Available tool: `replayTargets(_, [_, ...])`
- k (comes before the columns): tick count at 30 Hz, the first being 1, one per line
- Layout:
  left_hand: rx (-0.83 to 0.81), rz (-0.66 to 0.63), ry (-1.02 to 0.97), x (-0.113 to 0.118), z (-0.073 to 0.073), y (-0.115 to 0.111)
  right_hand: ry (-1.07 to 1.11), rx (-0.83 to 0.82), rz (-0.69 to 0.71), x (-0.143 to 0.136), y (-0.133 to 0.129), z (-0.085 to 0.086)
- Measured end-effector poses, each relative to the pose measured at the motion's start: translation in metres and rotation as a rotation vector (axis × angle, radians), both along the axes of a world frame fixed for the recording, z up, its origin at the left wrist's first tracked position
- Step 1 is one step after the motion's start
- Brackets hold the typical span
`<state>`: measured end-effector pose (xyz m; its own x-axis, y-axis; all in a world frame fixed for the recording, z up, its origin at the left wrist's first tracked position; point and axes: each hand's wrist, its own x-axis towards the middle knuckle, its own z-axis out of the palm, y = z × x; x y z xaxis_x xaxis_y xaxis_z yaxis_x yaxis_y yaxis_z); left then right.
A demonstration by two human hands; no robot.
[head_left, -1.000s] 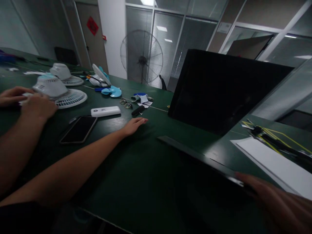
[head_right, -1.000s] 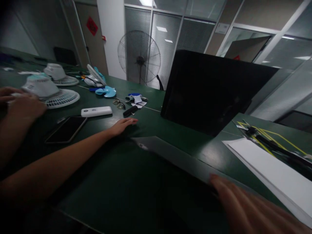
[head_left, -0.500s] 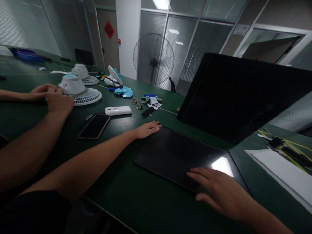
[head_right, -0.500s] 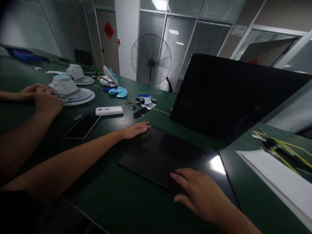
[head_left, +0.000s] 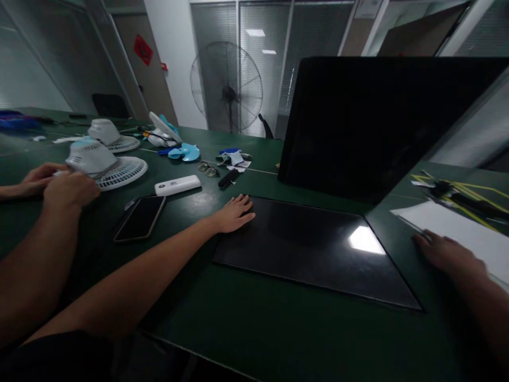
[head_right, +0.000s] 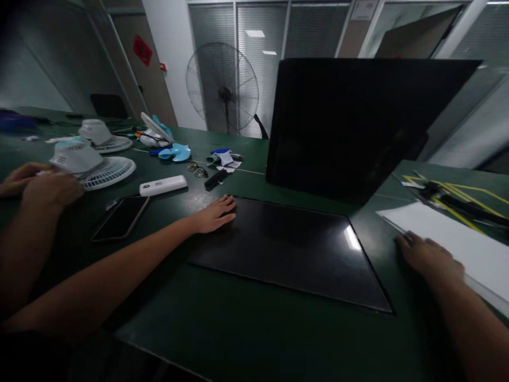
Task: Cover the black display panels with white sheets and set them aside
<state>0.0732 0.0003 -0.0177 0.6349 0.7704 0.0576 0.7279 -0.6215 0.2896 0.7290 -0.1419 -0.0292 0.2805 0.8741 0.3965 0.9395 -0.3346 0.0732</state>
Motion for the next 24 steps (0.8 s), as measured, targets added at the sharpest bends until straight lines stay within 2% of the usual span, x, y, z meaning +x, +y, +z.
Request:
replayTargets(3, [0.014,-0.004,-0.005,0.001,-0.006,0.001,0.01,-0.116,-0.119,-0.021,-0.006,0.012])
replayTargets(9, [0.028,-0.017,0.013,0.001,-0.004,0.005,0.009,-0.236,-0.072,-0.067,-0.02,0.036])
replayTargets(15, [0.021,0.003,0.007,-0.001,-0.003,0.012,0.0,-0.249,-0.155,-0.097,-0.031,0.066])
replayTargets(19, [0.029,0.005,-0.006,-0.002,-0.004,0.012,-0.014,-0.293,-0.077,-0.143,-0.035,0.074])
replayTargets(24, [0.039,0.01,0.001,0.0,-0.002,0.009,-0.014,-0.346,0.149,-0.229,-0.036,0.065])
